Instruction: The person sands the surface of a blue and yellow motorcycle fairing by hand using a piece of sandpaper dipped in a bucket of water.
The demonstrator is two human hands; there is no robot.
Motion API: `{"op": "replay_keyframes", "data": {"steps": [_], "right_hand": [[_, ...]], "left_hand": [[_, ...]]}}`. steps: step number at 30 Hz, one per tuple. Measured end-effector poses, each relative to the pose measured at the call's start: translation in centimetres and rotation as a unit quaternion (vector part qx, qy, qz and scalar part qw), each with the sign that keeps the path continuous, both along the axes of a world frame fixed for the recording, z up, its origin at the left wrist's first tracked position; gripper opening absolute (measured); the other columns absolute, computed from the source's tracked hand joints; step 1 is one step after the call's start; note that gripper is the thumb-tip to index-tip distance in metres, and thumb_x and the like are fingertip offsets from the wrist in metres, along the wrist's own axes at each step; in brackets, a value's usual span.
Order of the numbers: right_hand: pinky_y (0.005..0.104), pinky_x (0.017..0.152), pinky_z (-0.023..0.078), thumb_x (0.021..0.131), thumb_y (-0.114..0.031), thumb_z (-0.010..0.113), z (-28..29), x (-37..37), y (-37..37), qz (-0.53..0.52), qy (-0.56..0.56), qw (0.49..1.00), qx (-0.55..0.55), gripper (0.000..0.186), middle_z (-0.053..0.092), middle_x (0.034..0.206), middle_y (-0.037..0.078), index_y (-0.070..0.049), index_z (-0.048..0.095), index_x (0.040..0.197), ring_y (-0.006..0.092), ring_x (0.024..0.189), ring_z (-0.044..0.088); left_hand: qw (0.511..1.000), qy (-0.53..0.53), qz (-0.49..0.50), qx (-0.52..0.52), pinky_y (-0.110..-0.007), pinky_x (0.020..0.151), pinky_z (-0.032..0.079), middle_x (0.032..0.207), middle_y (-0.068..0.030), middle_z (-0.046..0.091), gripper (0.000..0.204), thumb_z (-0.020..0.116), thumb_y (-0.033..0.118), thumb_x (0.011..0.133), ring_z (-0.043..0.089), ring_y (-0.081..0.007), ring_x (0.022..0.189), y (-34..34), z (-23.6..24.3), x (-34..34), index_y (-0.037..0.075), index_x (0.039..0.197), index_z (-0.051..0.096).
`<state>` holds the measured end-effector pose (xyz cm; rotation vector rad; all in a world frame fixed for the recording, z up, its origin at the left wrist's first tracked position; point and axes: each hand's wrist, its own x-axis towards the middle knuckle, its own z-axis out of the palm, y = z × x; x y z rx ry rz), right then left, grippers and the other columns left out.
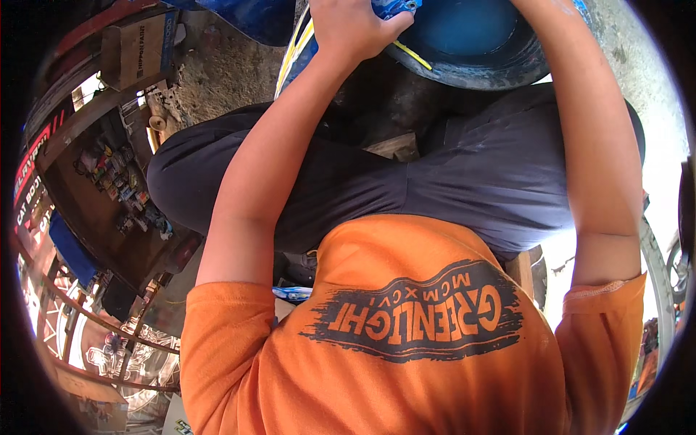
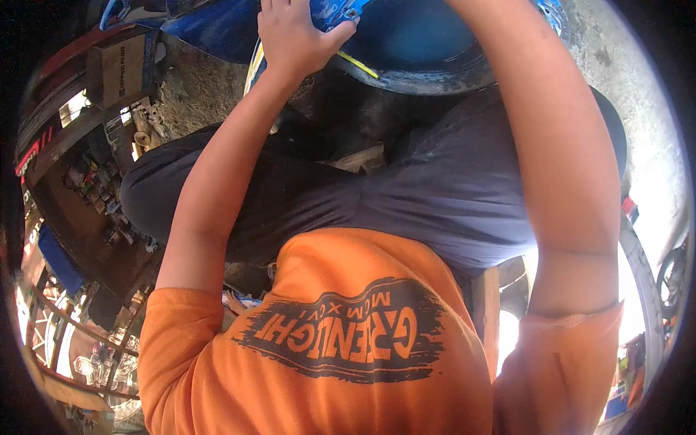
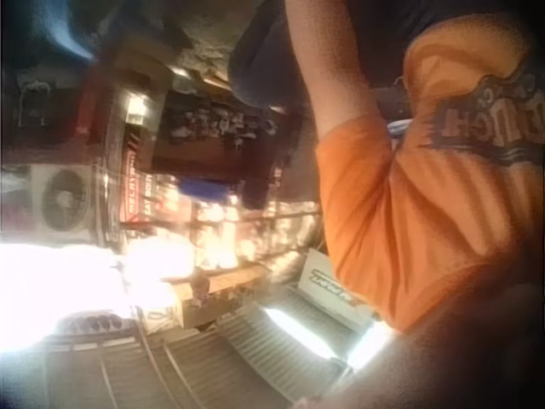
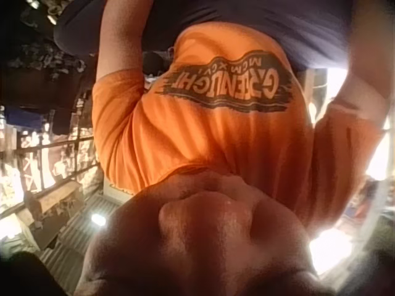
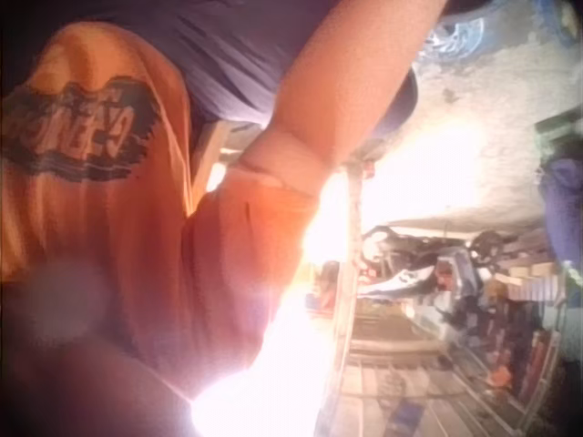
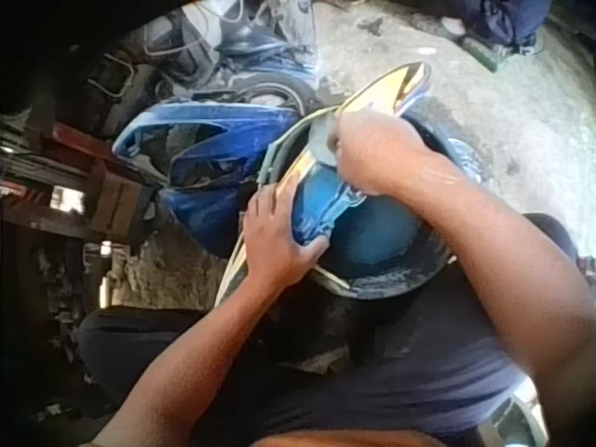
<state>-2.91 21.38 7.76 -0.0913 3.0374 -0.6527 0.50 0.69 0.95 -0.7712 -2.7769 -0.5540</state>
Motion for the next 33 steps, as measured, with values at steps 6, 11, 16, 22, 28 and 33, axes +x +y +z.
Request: {"op": "replay_keyframes", "data": {"steps": [6, 11, 16, 22, 28, 33], "right_hand": [[0.049, 0.084, 0.057, 0.085, -0.012, 0.059, -0.2, 0.0, -0.3, 0.091, -0.036, 0.995, 0.01, 0.025, 0.073, 0.094, 0.026, -0.005, 0.079, 0.097, 0.0412, 0.096, 0.072], [0.0488, 0.086, 0.057, 0.083, -0.011, 0.06, -0.8, -0.8, 0.6, 0.019, 0.008, 1.0, 0.004, 0.025, 0.073, 0.095, 0.028, -0.004, 0.079, 0.098, 0.0417, 0.095, 0.072], [0.0492, 0.086, 0.056, 0.083, -0.012, 0.059, -0.6, -0.7, 0.1, 0.01, -0.006, 1.0, -0.009, 0.025, 0.073, 0.094, 0.028, -0.003, 0.079, 0.096, 0.0424, 0.094, 0.072], [0.0502, 0.083, 0.056, 0.085, -0.014, 0.058, 0.0, -0.4, -0.2, 0.049, -0.039, 0.998, 0.001, 0.024, 0.072, 0.09, 0.027, -0.003, 0.079, 0.091, 0.043, 0.09, 0.072], [0.0499, 0.083, 0.056, 0.084, -0.013, 0.058, -0.9, -0.8, 0.1, 0.024, -0.009, 1.0, -0.006, 0.025, 0.072, 0.092, 0.028, -0.005, 0.079, 0.095, 0.0425, 0.092, 0.072], [0.0499, 0.085, 0.056, 0.085, -0.014, 0.058, -1.5, -0.9, 0.3, -0.013, 0.015, 0.999, -0.031, 0.026, 0.073, 0.095, 0.028, -0.004, 0.079, 0.096, 0.0426, 0.094, 0.072]], "left_hand": [[1.0, 0.0, -0.003, 0.007, -0.052, 0.103, 0.042, 0.132, -0.0199, 0.054, 0.098, 0.085, 0.031, 0.062, 0.051, -0.042, 0.123, 0.0, 0.0, -0.1, 0.011, 0.149, 0.047], [1.0, -0.006, 0.001, 0.002, -0.052, 0.104, 0.042, 0.133, -0.02, 0.053, 0.098, 0.086, 0.032, 0.061, 0.051, -0.042, 0.123, 0.2, 0.1, 0.1, 0.011, 0.149, 0.047], [1.0, -0.007, 0.006, -0.009, -0.053, 0.104, 0.042, 0.133, -0.0202, 0.053, 0.098, 0.086, 0.033, 0.061, 0.05, -0.0419, 0.124, 0.0, 0.0, 0.0, 0.011, 0.148, 0.047], [1.0, -0.004, 0.004, -0.008, -0.053, 0.104, 0.041, 0.134, -0.0199, 0.053, 0.097, 0.086, 0.033, 0.061, 0.05, -0.0416, 0.125, -0.1, -0.2, 0.1, 0.011, 0.148, 0.048], [1.0, 0.001, 0.005, -0.012, -0.052, 0.104, 0.041, 0.134, -0.0201, 0.052, 0.096, 0.086, 0.033, 0.062, 0.05, -0.0417, 0.125, 0.1, 0.0, 0.0, 0.011, 0.147, 0.048], [1.0, -0.011, 0.009, -0.011, -0.052, 0.105, 0.041, 0.134, -0.0202, 0.052, 0.097, 0.086, 0.033, 0.061, 0.05, -0.0418, 0.125, 0.2, -0.1, 0.0, 0.01, 0.147, 0.048]]}}
